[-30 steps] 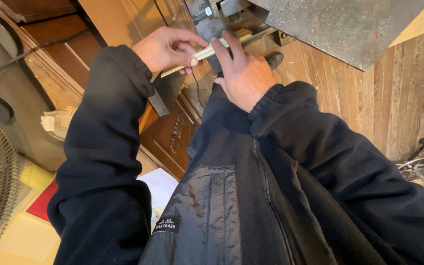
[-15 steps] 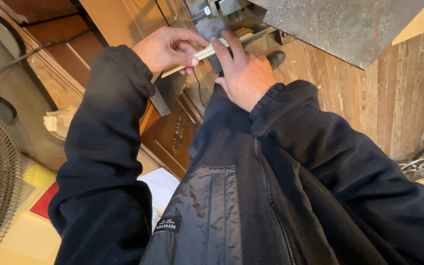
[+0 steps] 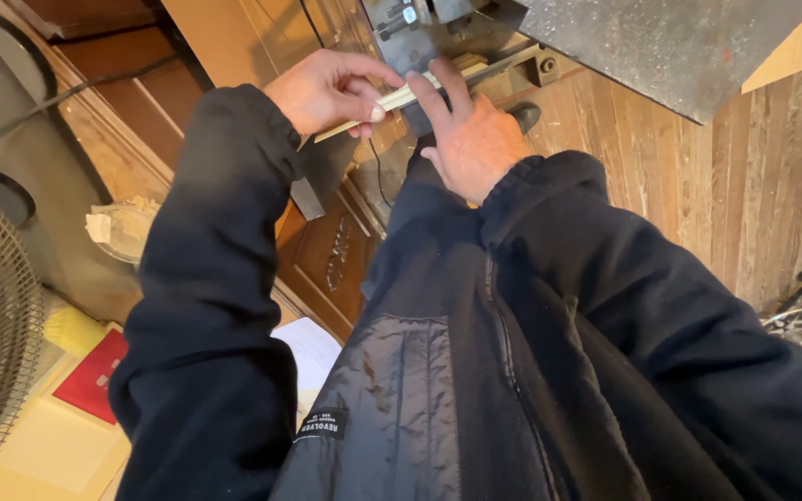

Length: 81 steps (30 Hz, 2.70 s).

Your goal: Joining wooden molding components using a v-nailer machine and preparing frame pieces with a miter saw.

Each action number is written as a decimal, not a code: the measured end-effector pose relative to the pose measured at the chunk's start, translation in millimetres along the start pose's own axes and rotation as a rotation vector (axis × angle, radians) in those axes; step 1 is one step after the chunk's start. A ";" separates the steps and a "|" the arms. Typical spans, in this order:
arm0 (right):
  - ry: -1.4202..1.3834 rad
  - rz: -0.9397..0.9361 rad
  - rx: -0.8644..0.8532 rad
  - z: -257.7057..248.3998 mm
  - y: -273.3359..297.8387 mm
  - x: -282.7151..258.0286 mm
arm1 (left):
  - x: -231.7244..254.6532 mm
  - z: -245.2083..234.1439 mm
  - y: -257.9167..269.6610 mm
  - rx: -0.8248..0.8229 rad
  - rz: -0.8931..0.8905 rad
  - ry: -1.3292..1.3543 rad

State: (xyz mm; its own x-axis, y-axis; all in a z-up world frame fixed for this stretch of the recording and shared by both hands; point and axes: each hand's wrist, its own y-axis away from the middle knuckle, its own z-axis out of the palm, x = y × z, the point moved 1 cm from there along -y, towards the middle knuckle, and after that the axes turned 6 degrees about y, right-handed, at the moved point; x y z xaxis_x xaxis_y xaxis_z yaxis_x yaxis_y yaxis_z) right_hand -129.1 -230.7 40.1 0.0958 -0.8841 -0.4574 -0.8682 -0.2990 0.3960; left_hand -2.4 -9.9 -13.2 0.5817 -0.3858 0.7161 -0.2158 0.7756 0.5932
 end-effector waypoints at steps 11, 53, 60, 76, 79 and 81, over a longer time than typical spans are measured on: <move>0.091 -0.026 -0.078 -2.6 -7.2 6.2 | -105.3 30.8 34.9 0.634 0.991 0.748; -0.034 0.004 0.040 6.6 -2.2 5.0 | -19.7 19.4 38.8 0.322 0.266 -0.213; -0.085 0.046 0.066 5.0 -1.0 -3.3 | 1.2 21.6 35.8 0.276 -0.016 -0.223; 0.000 0.031 0.248 -2.5 5.2 11.6 | 4.3 22.0 25.6 0.173 0.019 -0.165; -0.149 0.301 -0.273 -19.7 -7.0 6.2 | 6.7 14.7 23.0 0.139 -0.019 -0.154; 0.045 0.349 -0.441 -32.1 -8.6 -3.9 | 9.6 15.9 24.5 0.155 -0.039 -0.175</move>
State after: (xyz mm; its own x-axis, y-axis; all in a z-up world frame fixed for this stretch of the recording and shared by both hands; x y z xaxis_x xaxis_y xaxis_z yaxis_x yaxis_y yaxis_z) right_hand -106.3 -236.3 64.1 -0.1315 -0.9691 -0.2085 -0.5673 -0.0989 0.8176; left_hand -14.6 -2.5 14.0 0.4500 -0.5050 0.7365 -0.3218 0.6776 0.6612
